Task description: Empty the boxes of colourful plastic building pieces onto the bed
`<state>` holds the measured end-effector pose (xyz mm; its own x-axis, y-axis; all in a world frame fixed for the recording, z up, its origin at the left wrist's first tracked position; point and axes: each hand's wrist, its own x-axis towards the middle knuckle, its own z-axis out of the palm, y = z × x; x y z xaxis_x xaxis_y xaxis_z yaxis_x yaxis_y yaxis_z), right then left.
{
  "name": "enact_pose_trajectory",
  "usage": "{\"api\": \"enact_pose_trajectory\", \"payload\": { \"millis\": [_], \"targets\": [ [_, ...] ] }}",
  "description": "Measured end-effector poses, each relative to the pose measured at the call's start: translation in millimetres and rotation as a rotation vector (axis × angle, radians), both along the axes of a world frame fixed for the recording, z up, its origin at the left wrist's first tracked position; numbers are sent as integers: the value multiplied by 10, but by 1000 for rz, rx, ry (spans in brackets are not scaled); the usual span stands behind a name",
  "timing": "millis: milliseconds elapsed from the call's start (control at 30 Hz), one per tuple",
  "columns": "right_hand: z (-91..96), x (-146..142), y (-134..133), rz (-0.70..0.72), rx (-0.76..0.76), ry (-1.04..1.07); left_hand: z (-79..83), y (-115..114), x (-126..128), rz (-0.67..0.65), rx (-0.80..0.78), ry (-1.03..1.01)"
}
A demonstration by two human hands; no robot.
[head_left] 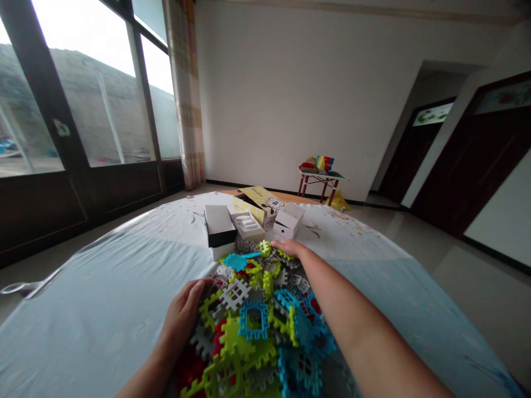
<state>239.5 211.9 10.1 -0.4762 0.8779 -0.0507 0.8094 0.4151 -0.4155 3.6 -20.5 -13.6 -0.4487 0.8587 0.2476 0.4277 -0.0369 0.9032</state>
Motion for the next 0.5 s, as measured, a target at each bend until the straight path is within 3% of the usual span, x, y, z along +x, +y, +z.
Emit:
{"api": "enact_pose_trajectory", "payload": {
  "millis": [300,500],
  "targets": [
    [-59,340,-564,130,-43,185,-10,28,-29,11,21,18],
    [-36,829,-784,-40,150,428,-14,20,-71,18,-27,-31]
  ]
}}
